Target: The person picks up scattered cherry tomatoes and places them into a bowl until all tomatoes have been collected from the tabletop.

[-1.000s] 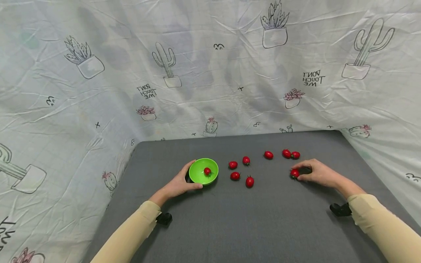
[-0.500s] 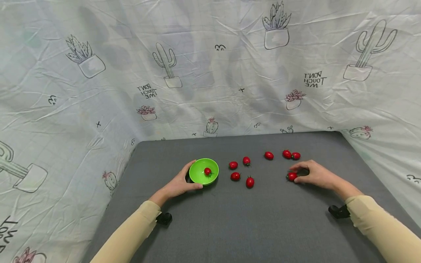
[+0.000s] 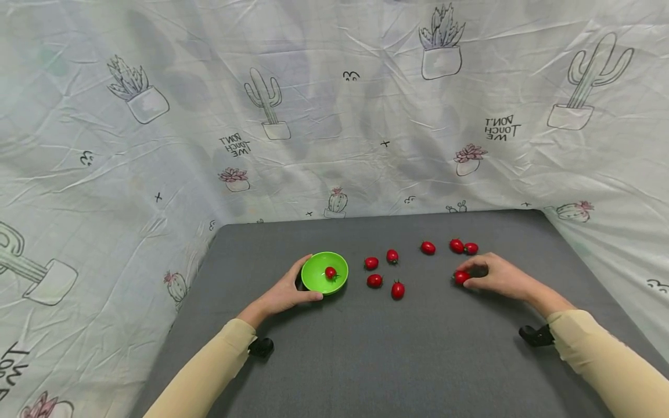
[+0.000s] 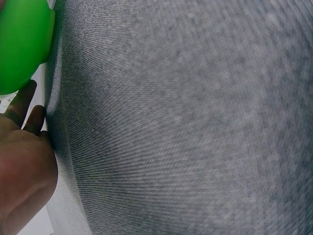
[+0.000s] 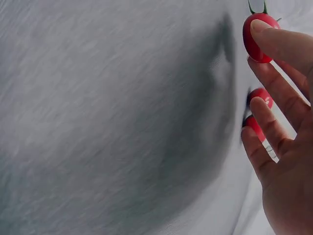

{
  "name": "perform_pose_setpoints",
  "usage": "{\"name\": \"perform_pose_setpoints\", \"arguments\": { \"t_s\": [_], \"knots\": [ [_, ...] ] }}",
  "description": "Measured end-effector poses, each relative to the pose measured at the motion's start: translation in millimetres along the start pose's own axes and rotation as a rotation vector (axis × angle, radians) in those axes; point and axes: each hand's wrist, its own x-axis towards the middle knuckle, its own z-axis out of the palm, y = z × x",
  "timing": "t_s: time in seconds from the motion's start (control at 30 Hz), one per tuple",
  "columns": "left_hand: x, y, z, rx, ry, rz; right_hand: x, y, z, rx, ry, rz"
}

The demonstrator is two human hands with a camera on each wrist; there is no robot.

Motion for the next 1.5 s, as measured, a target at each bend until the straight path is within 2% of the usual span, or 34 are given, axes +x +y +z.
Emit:
{"name": "perform_pose_setpoints", "arguments": {
  "t_s": [0.2, 0.57, 0.9, 1.5],
  "knots": [
    [7.0, -12.7, -1.5, 0.002, 0.008, 0.016, 11.6, -22, 3, 0.015, 0.025, 0.017],
    [9.7, -13.2, -5.4, -0.009, -0.020, 0.017, 48.6, -64, 12, 0.050, 0.005, -0.024],
    [14.8, -17.6, -10.2, -0.013, -0.018, 0.017, 90.3, -103, 25, 0.106, -0.028, -0.066],
    [23.4, -15.0, -19.6, 0.007, -0.032, 0.004, 141.6, -143, 46, 0.151, -0.094, -0.127]
  ]
}}
